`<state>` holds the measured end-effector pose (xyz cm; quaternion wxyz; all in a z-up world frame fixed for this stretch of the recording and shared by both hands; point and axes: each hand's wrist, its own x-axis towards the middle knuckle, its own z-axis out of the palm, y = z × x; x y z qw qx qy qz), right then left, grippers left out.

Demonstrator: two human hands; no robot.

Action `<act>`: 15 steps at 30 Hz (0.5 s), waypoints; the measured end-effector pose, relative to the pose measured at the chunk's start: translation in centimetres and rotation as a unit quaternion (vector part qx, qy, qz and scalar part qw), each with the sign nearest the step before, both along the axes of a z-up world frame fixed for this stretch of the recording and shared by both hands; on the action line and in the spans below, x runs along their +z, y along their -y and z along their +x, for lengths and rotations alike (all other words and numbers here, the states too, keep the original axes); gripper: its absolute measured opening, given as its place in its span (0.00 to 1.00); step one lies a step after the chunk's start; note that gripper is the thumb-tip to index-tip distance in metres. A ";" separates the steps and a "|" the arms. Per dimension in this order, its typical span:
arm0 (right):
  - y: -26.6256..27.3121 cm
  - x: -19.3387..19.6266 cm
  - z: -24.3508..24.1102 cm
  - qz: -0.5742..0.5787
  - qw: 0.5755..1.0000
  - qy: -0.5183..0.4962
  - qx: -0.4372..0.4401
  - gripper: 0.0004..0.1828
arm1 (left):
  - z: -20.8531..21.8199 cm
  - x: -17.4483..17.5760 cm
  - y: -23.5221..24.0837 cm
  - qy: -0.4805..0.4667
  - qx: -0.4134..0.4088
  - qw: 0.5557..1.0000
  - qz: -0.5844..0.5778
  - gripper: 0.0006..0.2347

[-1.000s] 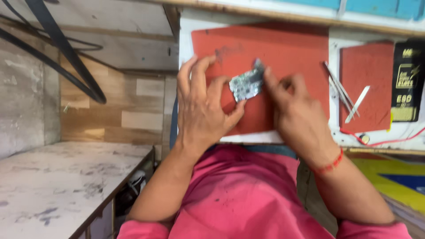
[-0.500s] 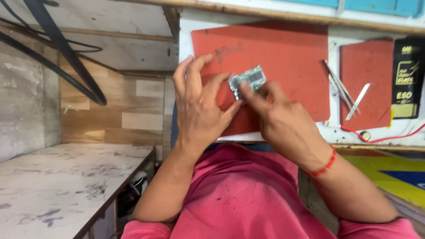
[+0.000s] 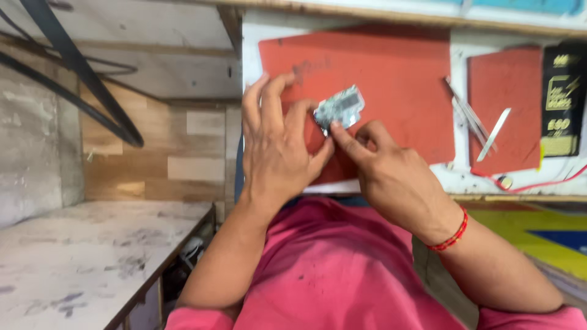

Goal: The person uses a hot air gun to apply heat to a small circuit board placed on a red mat. They hold the board with one hand while directing the hot air with the other, then briefly inspect the board after heating.

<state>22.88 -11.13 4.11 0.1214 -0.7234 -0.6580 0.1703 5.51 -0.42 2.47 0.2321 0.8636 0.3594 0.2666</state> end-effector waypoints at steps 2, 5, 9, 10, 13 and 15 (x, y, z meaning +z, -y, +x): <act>0.5 -0.1 0.1 0.019 1.000 0.006 -0.012 0.34 | -0.1 -0.3 0.3 0.001 0.003 1.000 0.006 0.18; 0.2 0.0 0.9 0.000 0.999 0.027 -0.036 0.34 | 0.2 -0.4 -0.4 0.008 0.005 1.000 0.022 0.18; 0.7 -0.6 0.9 0.017 0.999 0.023 -0.028 0.33 | -0.3 -0.5 0.3 0.009 -0.002 1.000 0.012 0.18; 0.5 -0.7 1.2 0.018 0.999 0.021 -0.031 0.33 | 0.1 -0.4 0.1 0.012 -0.001 1.000 0.015 0.17; 0.7 -0.6 0.9 -0.009 0.999 0.003 -0.042 0.31 | -0.1 -0.2 0.2 0.005 0.003 1.000 0.010 0.17; -0.2 -0.2 0.9 0.003 0.999 0.010 -0.036 0.31 | -0.1 -0.3 -0.1 0.007 0.008 1.000 0.017 0.17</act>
